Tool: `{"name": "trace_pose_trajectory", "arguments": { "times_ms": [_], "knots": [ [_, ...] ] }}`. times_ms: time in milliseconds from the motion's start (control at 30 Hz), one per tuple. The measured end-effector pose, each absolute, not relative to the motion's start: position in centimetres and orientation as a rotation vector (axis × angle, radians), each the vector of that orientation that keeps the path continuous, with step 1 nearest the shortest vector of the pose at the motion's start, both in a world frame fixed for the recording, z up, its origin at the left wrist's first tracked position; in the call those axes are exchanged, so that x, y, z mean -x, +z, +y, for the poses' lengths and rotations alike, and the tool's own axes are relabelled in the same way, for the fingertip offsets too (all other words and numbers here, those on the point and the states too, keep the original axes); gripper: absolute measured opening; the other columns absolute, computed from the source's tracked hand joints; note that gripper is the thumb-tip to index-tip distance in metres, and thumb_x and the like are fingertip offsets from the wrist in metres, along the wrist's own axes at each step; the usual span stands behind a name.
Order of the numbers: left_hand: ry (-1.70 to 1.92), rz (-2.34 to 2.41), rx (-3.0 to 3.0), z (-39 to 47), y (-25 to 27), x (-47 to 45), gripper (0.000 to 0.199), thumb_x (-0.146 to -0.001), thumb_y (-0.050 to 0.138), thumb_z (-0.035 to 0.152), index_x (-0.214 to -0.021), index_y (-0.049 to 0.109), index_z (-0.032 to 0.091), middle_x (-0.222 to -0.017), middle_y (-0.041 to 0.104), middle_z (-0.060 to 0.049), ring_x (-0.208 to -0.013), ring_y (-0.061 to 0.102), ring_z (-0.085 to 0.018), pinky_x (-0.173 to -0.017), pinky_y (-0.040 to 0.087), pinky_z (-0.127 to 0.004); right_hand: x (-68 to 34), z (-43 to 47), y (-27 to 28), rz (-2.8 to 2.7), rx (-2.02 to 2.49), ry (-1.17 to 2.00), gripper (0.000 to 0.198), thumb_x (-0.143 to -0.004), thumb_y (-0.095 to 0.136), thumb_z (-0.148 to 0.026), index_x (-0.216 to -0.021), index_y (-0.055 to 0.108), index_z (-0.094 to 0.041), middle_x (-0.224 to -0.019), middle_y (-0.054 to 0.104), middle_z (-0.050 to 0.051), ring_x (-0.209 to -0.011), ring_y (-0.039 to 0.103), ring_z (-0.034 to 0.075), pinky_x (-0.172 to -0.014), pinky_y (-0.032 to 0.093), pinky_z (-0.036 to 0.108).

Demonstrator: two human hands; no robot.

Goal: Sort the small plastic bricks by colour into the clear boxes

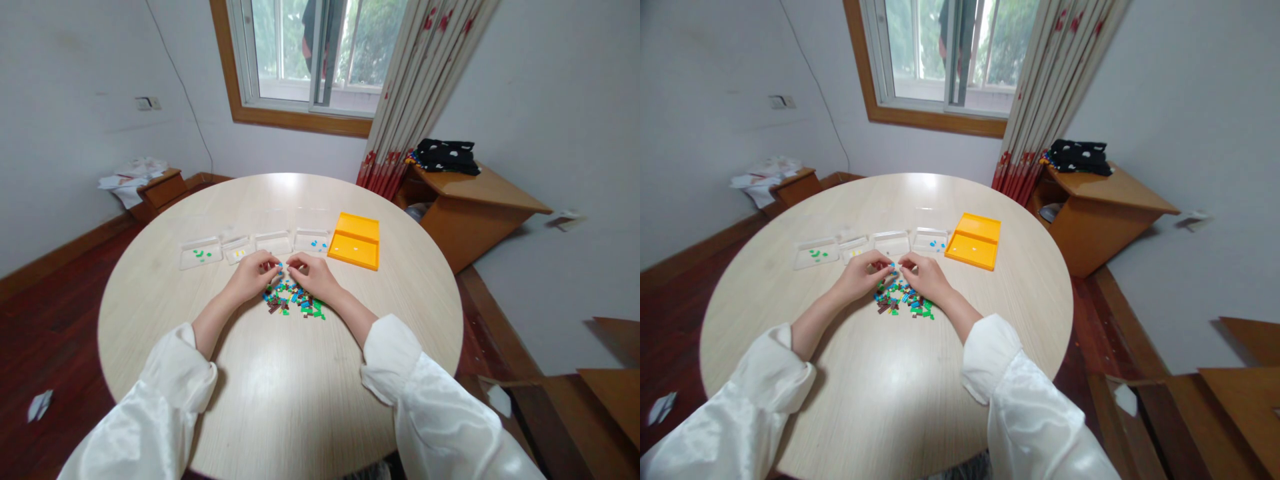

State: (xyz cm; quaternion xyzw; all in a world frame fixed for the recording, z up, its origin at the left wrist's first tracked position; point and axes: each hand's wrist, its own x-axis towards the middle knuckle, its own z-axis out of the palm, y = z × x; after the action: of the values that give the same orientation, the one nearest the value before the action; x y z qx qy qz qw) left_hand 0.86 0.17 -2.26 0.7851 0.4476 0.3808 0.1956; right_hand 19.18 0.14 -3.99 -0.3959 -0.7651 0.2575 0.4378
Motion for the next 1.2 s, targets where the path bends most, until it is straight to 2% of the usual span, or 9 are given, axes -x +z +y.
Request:
{"name": "trace_pose_trajectory", "arguments": {
  "times_ms": [367, 1200],
  "knots": [
    [1.188, 1.328, -2.173, 0.12, -1.98, -0.62, 0.015, -0.075, 0.057, 0.03, -0.073, 0.064, 0.017, -0.068, 0.061, -0.002, -0.065, 0.054, -0.015, -0.063, 0.043, -0.027, -19.24, 0.26, -4.1, -1.893, 1.007, 0.628, 0.012, -0.079, 0.056, -0.017, -0.086, 0.064, -0.018, -0.076, 0.068, 0.002, -0.072, 0.064, 0.013, -0.071, 0.051, 0.027],
    [1.204, 1.305, -2.175, 0.13, -2.06, -0.74, 0.013, -0.075, 0.058, 0.027, -0.075, 0.066, 0.016, -0.069, 0.063, -0.001, -0.063, 0.055, -0.014, -0.063, 0.045, -0.026, -19.21, 0.19, -4.13, -1.909, 1.016, 0.645, 0.012, -0.081, 0.056, -0.019, -0.085, 0.066, -0.016, -0.075, 0.069, 0.002, -0.069, 0.062, 0.013, -0.068, 0.048, 0.025]
  ]
}}
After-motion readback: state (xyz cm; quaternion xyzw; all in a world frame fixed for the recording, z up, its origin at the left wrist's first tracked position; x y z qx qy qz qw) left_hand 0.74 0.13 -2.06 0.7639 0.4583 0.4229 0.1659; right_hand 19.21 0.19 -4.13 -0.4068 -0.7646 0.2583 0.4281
